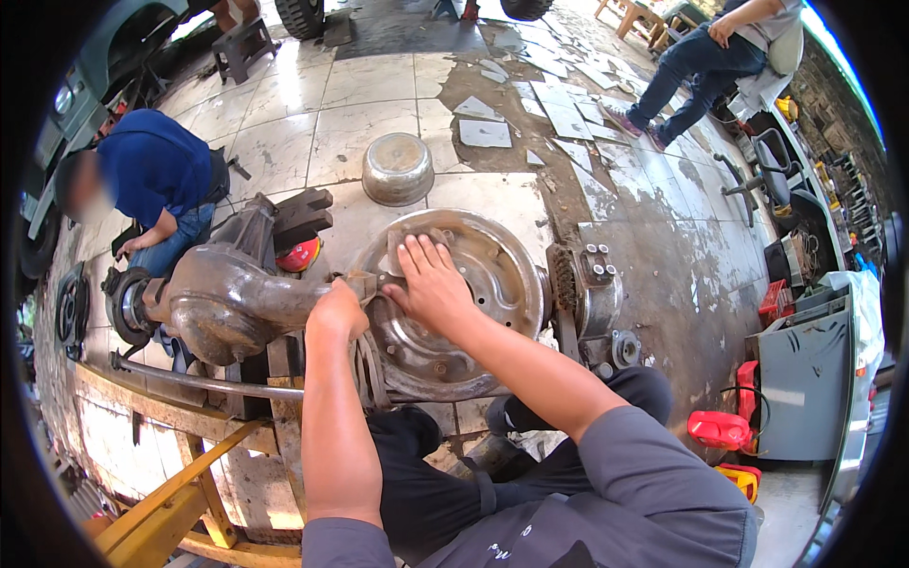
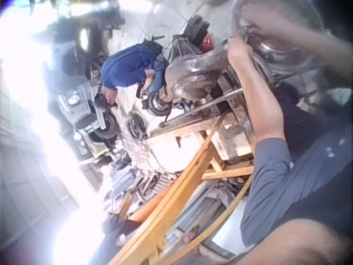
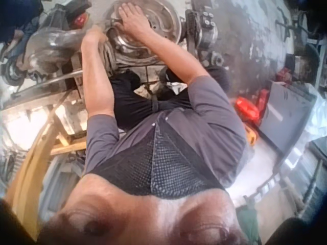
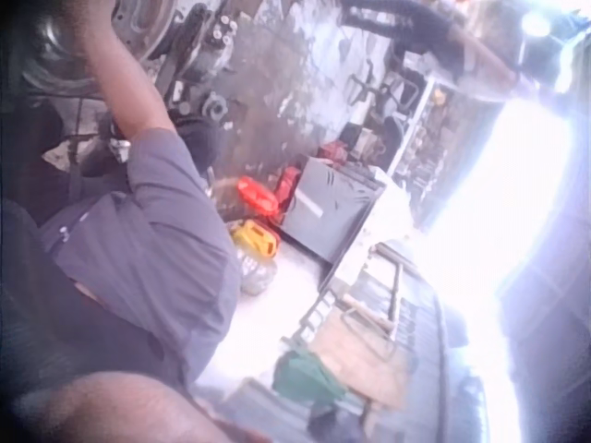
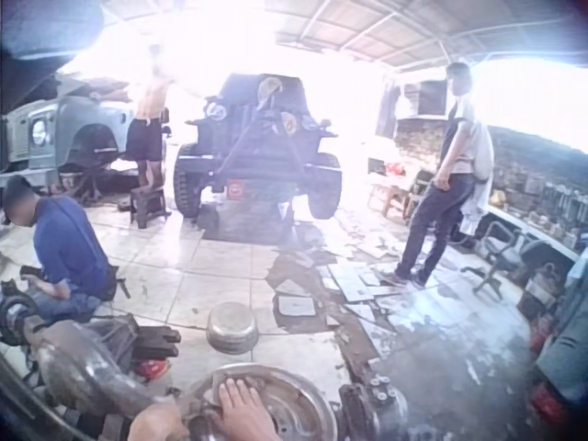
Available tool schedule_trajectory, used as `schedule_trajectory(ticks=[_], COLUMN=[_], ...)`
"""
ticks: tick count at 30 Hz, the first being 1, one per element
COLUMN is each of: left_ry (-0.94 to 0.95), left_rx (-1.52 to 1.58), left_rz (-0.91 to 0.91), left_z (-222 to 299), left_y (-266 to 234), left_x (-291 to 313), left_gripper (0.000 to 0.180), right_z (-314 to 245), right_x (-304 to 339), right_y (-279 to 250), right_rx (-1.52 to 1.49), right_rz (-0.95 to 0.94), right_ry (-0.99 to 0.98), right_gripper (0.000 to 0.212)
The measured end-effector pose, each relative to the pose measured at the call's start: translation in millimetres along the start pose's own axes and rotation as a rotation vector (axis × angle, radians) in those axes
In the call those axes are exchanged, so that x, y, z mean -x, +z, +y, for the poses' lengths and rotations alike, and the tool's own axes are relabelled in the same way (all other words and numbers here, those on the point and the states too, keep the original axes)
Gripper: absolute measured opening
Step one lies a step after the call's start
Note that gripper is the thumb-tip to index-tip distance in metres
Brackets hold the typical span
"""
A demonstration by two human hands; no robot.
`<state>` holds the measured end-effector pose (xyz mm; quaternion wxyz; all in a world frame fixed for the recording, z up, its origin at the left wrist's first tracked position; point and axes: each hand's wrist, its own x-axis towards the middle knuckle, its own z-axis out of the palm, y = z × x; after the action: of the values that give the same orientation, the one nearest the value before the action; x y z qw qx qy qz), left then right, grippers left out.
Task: The person scrubs the surface of a large metal axle housing with a sanding block, moving the block back and forth across the curved metal. The person continues to scrub different areas of the housing throughout the clip.
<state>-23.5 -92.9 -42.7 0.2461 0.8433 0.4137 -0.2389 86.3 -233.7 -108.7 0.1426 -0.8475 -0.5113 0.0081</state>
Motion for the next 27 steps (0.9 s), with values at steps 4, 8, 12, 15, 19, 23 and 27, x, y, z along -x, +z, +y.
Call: schedule_trajectory(ticks=[4,8,12,15,19,23,27], left_ry=[0.014,-0.002,0.007,0.003,-0.017,0.032,0.028], left_rx=[-0.002,0.021,0.014,0.026,0.017,0.034,0.049], left_rz=[-0.004,0.015,-0.002,0.002,0.023,0.014,0.038], left_z=[-1.8,-6.3,-5.3,-8.3,-9.4,-10.9,-14.6], left_y=[0.9,4.3,6.2,6.0,6.6,9.1,8.3], left_x=[-0.7,-3.9,-10.1,-7.6,-11.1,-14.4,-12.5], left_gripper=[0.062,0.074,0.081,0.08,0.081,0.08,0.081], right_z=[0.2,3.1,-1.9,-1.8,1.4,2.0,-3.7], right_x=[2.5,16.9,-6.5,5.2,14.6,-4.1,12.8], right_y=[2.0,-2.1,-2.7,-2.7,-0.3,2.6,-1.9], right_rx=[0.016,0.002,0.007,0.043,0.0,0.025,0.032], right_rz=[-0.025,-0.044,-0.074,-0.082,-0.013,-0.01,-0.045], right_ry=[0.003,-0.014,0.048,0.019,-0.021,0.007,-0.016], right_gripper=[0.078,0.078,0.08,0.079,0.078,0.078,0.081])
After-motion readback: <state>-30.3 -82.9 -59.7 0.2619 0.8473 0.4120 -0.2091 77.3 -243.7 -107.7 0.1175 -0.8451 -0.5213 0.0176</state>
